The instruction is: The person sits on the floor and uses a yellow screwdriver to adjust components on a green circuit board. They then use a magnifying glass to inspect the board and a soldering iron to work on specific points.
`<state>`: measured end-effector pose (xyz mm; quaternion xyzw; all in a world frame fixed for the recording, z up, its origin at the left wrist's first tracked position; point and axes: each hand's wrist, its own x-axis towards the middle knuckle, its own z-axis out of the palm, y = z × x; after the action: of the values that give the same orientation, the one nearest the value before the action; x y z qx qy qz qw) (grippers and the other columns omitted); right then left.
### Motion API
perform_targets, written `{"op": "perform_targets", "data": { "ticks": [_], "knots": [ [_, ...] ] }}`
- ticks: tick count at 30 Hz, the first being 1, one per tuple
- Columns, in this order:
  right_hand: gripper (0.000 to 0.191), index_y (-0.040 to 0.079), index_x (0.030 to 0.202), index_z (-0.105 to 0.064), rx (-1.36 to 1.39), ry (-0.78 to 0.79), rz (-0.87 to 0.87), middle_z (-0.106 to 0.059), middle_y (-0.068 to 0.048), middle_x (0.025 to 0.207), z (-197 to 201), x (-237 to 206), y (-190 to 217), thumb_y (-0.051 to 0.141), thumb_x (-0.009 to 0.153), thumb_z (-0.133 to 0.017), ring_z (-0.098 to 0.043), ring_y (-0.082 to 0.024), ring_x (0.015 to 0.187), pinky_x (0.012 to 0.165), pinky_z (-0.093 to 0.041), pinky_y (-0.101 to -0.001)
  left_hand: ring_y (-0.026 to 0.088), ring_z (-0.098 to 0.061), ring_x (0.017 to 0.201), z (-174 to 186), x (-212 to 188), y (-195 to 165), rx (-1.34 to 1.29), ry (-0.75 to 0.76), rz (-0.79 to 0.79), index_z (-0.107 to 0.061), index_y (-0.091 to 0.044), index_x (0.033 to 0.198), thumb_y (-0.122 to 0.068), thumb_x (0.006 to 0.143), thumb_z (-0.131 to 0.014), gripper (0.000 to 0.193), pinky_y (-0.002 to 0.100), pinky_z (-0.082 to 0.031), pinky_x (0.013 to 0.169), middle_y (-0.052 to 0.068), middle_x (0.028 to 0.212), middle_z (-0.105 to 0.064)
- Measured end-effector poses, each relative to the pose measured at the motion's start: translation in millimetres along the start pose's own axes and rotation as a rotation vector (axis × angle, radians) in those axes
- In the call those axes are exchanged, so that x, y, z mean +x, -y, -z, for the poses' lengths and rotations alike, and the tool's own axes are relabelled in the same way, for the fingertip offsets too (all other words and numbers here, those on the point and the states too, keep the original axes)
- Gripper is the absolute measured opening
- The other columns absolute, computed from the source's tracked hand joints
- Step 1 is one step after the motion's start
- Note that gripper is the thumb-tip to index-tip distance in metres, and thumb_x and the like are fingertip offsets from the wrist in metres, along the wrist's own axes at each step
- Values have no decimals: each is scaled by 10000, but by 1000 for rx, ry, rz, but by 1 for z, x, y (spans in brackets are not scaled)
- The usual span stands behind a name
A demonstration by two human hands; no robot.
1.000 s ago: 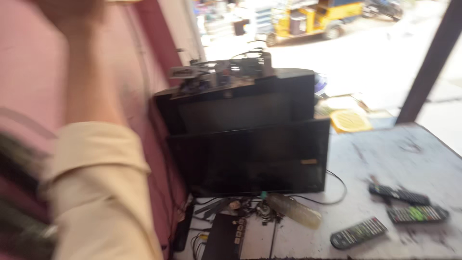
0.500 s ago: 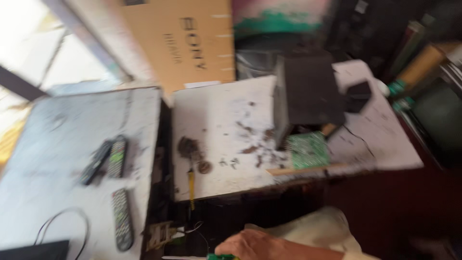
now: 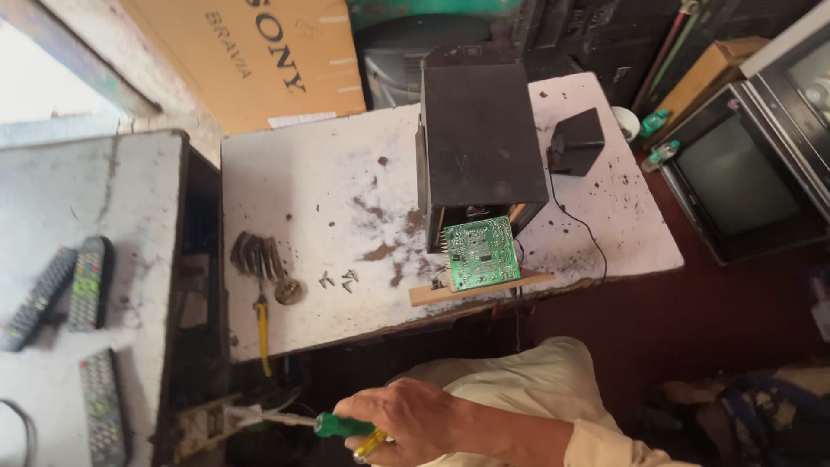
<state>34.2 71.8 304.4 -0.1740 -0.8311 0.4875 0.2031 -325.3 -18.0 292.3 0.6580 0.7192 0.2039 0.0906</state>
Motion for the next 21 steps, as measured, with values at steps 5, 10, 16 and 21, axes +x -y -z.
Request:
{"op": "perform_targets", "data": {
  "ticks": [5, 10, 16, 21],
  "knots": [
    [262, 38, 1269, -592, 181, -184, 65, -686, -70, 861, 48, -62, -2, 95, 1028, -678, -730, -213, 723, 647, -589, -336, 244, -758, 834, -101, -23, -50, -101, 95, -52, -804, -111, 846, -270, 720, -832, 204, 344, -574, 768, 98, 878, -774],
    [184, 54, 1117, -675, -241, -954, -234, -689, -29, 770, 92, -153, -70, 96, 946, -622, -606, -64, 596, 547, -494, -226, 248, -748, 873, -198, -13, -110, -340, 156, 143, -746, -107, 1073, -229, 771, -791, 329, 353, -576, 746, 105, 1084, -718],
    [382, 68, 1196, -743, -628, -985, -882, -661, -156, 664, 137, -233, -198, 329, 917, -739, -628, -257, 601, 611, -501, -395, 265, -691, 802, -247, -20, -168, -544, 20, 59, -697, -58, 1125, -155, 833, -746, 312, 342, -555, 671, 108, 1109, -687],
    [411, 30, 1066, -762, -1053, -685, -946, -717, -227, 835, 180, -258, -258, 437, 1014, -773, -685, -443, 844, 758, -537, -514, 259, -652, 728, -270, -55, -149, -555, -29, 30, -728, -51, 1019, -111, 885, -729, 147, 344, -535, 625, 116, 884, -653]
  ]
}}
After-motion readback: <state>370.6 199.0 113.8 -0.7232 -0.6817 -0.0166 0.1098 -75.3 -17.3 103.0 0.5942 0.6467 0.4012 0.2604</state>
